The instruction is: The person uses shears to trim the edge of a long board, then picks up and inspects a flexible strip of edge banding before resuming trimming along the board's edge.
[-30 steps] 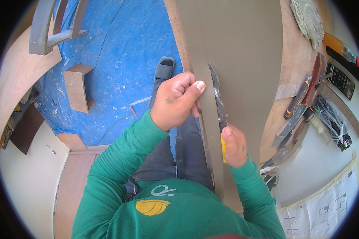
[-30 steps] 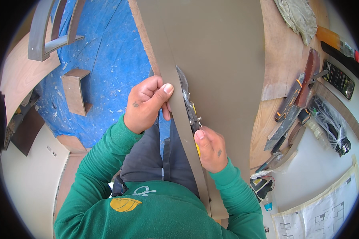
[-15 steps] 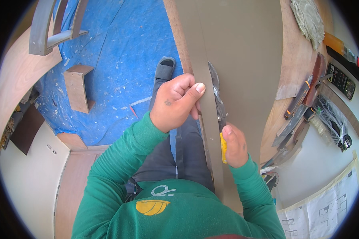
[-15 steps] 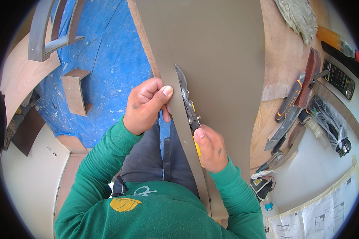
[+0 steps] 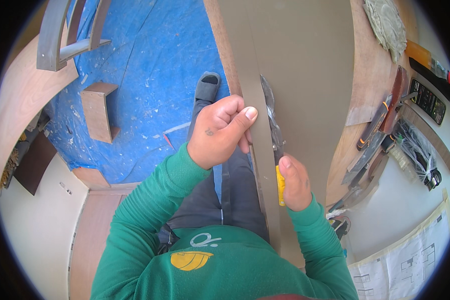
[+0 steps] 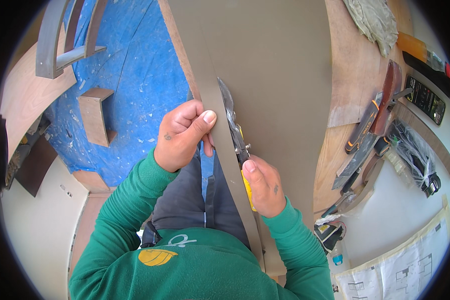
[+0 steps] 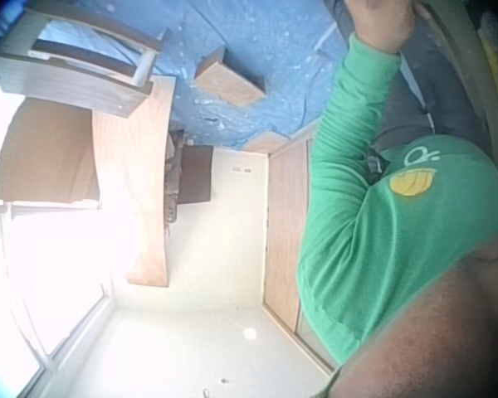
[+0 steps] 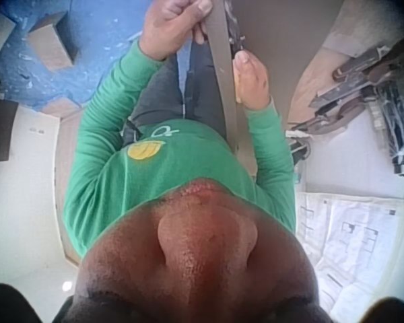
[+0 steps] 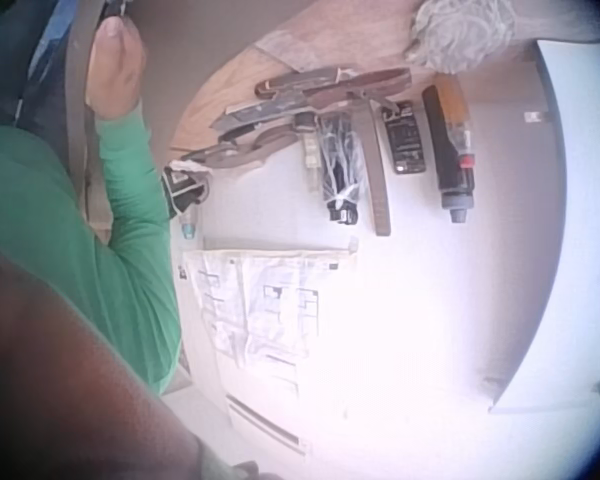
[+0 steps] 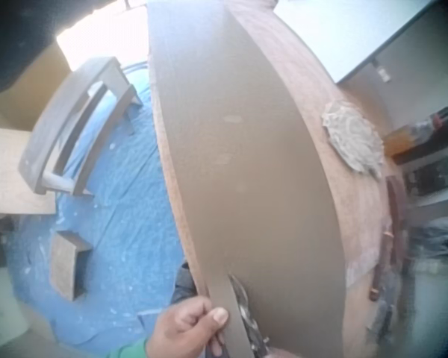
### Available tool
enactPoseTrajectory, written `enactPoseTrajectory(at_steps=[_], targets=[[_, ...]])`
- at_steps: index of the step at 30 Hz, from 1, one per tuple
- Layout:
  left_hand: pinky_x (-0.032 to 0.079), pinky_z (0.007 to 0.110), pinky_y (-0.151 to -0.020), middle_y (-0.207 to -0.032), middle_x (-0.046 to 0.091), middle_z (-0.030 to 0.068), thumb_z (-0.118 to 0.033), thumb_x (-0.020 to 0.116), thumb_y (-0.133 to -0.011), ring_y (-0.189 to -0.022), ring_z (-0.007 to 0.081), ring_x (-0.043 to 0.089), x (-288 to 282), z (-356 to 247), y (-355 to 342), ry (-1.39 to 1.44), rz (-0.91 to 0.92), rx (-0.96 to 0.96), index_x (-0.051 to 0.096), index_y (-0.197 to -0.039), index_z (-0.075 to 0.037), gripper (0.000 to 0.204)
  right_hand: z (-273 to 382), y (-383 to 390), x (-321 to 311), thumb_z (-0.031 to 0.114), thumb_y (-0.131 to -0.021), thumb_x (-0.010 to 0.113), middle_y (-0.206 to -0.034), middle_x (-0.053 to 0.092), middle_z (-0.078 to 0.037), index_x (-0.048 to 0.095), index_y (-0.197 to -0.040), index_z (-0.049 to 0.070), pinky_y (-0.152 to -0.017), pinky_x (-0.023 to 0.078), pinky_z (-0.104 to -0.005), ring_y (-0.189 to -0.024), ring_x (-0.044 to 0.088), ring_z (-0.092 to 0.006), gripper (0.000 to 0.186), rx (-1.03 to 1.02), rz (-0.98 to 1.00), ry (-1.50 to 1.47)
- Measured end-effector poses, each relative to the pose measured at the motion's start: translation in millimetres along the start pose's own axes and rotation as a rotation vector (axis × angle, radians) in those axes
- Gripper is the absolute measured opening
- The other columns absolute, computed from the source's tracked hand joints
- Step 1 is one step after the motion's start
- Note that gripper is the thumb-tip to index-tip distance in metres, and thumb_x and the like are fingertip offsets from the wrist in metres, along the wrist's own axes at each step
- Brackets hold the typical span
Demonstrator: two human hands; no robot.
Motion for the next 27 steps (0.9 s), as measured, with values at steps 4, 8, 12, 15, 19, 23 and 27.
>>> enactPoseTrajectory(at_steps=[4,8,12,15,19,23,27], targets=[[0.047,0.024,-0.053,-0.073,0.066,0.0048,-0.023,0.058,-0.106,-0.057,0.0092,0.061,-0.3,-0.4,0.0,0.000,-0.001,-0.006,0.058,-0.088,-0.004,0.026,0.6,0.1,-0.8,0.047,-0.106,0.047,-0.074,0.040,0.004,0.054,-0.087,0.002,-0.061,0.031,-0.0283,-0.070,0.034,-0.0081,0.049,-0.013,-0.004,0.011],[0.047,0.024,-0.053,-0.072,0.066,0.0047,-0.024,0.058,-0.106,-0.058,0.0095,0.062,0.6,-1.5,0.5,0.009,0.001,-0.009,0.058,-0.088,-0.004,0.027,1.7,3.0,-2.6,0.047,-0.106,0.049,-0.074,0.040,0.004,0.051,-0.084,0.003,-0.061,0.030,-0.0282,-0.070,0.034,-0.0077,0.050,-0.012,-0.013,0.083],[0.048,0.025,-0.054,-0.073,0.066,0.0050,-0.024,0.058,-0.105,-0.058,0.0097,0.062,-0.3,-1.7,1.7,0.003,0.009,-0.020,0.059,-0.089,-0.003,0.027,1.5,2.5,-1.6,0.047,-0.106,0.048,-0.073,0.039,0.003,0.051,-0.084,0.003,-0.061,0.030,-0.0291,-0.070,0.034,-0.0088,0.050,0.000,-0.016,0.041],[0.048,0.025,-0.054,-0.073,0.066,0.0053,-0.025,0.058,-0.105,-0.058,0.0098,0.062,0.5,-3.5,3.4,0.003,0.011,-0.024,0.059,-0.089,-0.003,0.027,3.4,-0.9,0.3,0.047,-0.106,0.047,-0.073,0.038,0.003,0.052,-0.084,0.003,-0.061,0.030,-0.0299,-0.070,0.033,-0.0096,0.050,-0.014,-0.017,0.028],[0.048,0.024,-0.054,-0.074,0.066,0.0054,-0.025,0.058,-0.105,-0.058,0.0098,0.062,0.6,-5.4,3.5,0.015,0.013,-0.007,0.059,-0.090,-0.003,0.027,7.7,-2.0,1.3,0.047,-0.106,0.046,-0.073,0.038,0.003,0.052,-0.084,0.003,-0.061,0.030,-0.0303,-0.069,0.033,-0.0097,0.050,-0.010,-0.011,0.046],[0.048,0.024,-0.053,-0.074,0.066,0.0053,-0.026,0.059,-0.105,-0.058,0.0098,0.062,2.5,-7.5,4.7,0.032,0.016,-0.020,0.059,-0.090,-0.003,0.028,6.4,-1.3,-0.3,0.046,-0.106,0.046,-0.073,0.039,0.003,0.052,-0.083,0.003,-0.061,0.030,-0.0303,-0.070,0.033,-0.0093,0.049,-0.045,-0.022,0.082],[0.048,0.024,-0.053,-0.074,0.066,0.0055,-0.026,0.059,-0.105,-0.057,0.0097,0.062,0.7,-4.6,4.6,0.031,0.022,-0.019,0.059,-0.089,-0.003,0.027,5.7,0.6,-0.3,0.046,-0.106,0.046,-0.074,0.041,0.003,0.055,-0.086,0.002,-0.062,0.032,-0.0299,-0.071,0.035,-0.0095,0.050,-0.009,-0.013,0.045]])
Point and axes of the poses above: each hand's wrist, its own y-axis away from the middle knuckle, its own x-axis out of the palm, z = x × y, the point moved 4 cm from there along -y, towards the middle knuckle
